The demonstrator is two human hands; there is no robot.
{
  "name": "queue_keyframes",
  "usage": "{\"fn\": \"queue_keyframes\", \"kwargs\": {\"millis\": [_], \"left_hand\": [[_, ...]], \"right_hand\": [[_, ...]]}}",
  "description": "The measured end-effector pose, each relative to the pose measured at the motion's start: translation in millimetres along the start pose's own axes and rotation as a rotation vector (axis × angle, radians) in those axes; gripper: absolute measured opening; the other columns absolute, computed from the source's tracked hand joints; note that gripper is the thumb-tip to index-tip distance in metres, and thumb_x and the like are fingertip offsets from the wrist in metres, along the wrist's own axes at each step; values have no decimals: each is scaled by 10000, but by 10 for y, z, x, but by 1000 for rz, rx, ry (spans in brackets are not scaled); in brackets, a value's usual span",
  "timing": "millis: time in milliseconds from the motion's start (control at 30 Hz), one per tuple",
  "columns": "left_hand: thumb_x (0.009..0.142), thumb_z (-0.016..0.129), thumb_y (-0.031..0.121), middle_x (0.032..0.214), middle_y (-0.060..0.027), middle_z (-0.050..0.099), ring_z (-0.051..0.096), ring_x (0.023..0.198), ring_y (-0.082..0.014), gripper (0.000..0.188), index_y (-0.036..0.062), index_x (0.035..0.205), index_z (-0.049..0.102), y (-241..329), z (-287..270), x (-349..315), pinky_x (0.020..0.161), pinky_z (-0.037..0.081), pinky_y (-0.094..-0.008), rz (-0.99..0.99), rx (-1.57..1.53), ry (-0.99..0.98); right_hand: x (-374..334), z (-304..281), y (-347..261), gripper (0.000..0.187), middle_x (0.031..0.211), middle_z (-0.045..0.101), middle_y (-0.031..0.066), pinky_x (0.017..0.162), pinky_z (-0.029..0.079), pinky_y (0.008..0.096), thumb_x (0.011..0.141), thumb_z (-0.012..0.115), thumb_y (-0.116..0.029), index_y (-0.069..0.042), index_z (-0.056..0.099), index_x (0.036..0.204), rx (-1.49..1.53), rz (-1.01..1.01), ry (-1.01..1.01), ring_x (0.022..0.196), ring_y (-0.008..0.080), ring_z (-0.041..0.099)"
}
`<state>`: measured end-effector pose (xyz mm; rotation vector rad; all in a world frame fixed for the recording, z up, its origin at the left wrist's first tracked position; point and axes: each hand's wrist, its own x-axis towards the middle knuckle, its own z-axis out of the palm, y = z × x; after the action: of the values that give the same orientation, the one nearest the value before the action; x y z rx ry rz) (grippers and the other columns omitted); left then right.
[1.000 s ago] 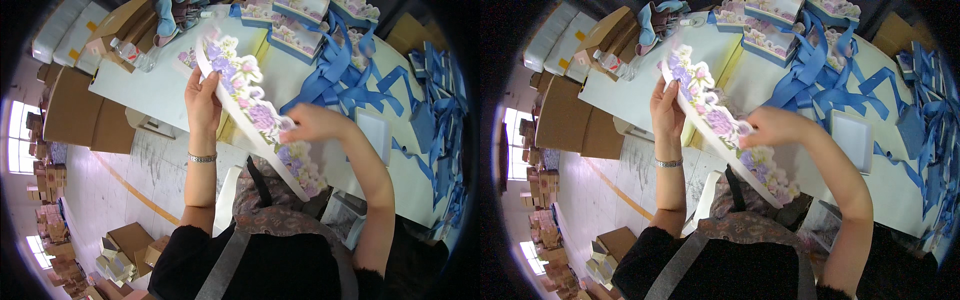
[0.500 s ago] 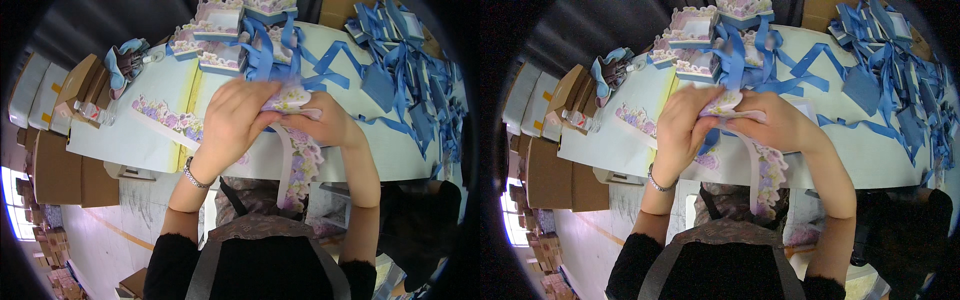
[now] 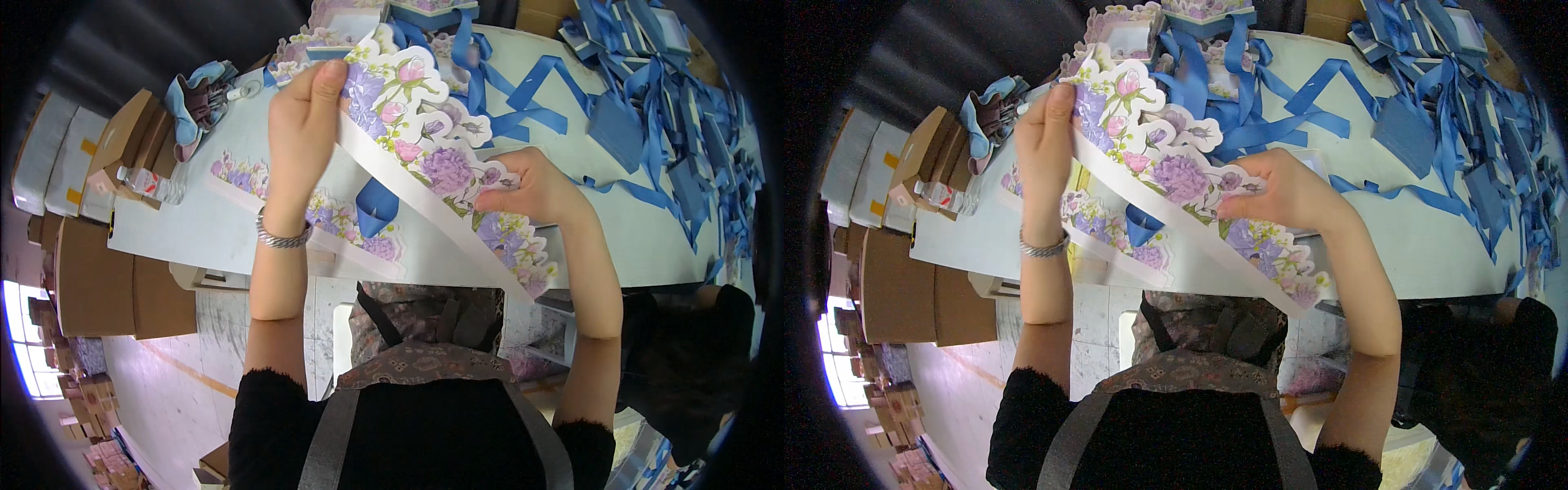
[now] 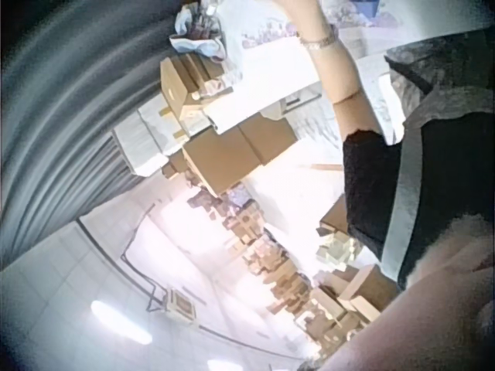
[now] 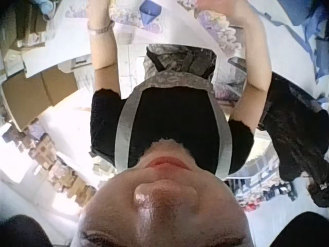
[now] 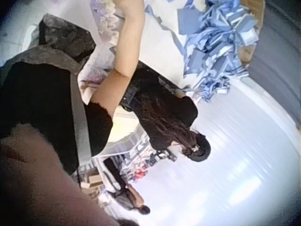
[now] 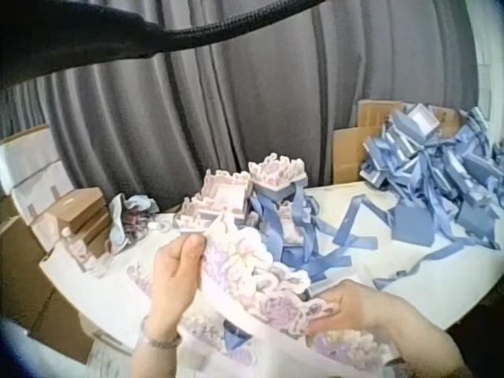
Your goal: The person assembles small decorative boxes by inserting floral-patterned paper inserts into white boxes and tying them with blue ribbons. The person handles the boxes and ribbons by hand, repeatedly placing inserts and securing ribbons on each unit.
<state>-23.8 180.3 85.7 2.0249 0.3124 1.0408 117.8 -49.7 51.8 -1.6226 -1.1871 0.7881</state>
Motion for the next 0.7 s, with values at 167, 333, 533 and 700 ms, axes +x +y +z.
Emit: {"fn": "queue_keyframes", "kwargs": {"millis": [167,333,533,700], "left_hand": [[881,639,260,748,-15,660,573,627,-93,263,7,933,686,-87,-82,118,553,430,-225,-65,-141,-68],[789,688,263,979,-129,663,634,859,-283,308,88,1042,673,-49,93,159,702,492,-350,501,875,216],[774,699,227,1014,-158,637,615,906,-302,370,33,1080,629,202,283,-409,782,490,-383,538,381,-280],[782,714,208,654,-72,628,583,525,-238,152,61,805,682,-4,290,-387,477,450,-306,583,437,-31]], "right_hand": [[4,-4,148,244,830,686,43,687,472,240,774,742,-140,18,674,947,-14,-110,74,772,56,574],[162,155,54,218,851,686,51,695,470,236,794,720,-142,3,678,951,154,-53,140,780,54,572],[101,172,7,203,848,680,61,663,466,238,806,705,-116,0,672,969,57,-288,159,749,56,570],[227,261,-90,210,844,681,74,617,451,220,810,704,-111,4,659,980,232,-95,268,733,48,566]]}}
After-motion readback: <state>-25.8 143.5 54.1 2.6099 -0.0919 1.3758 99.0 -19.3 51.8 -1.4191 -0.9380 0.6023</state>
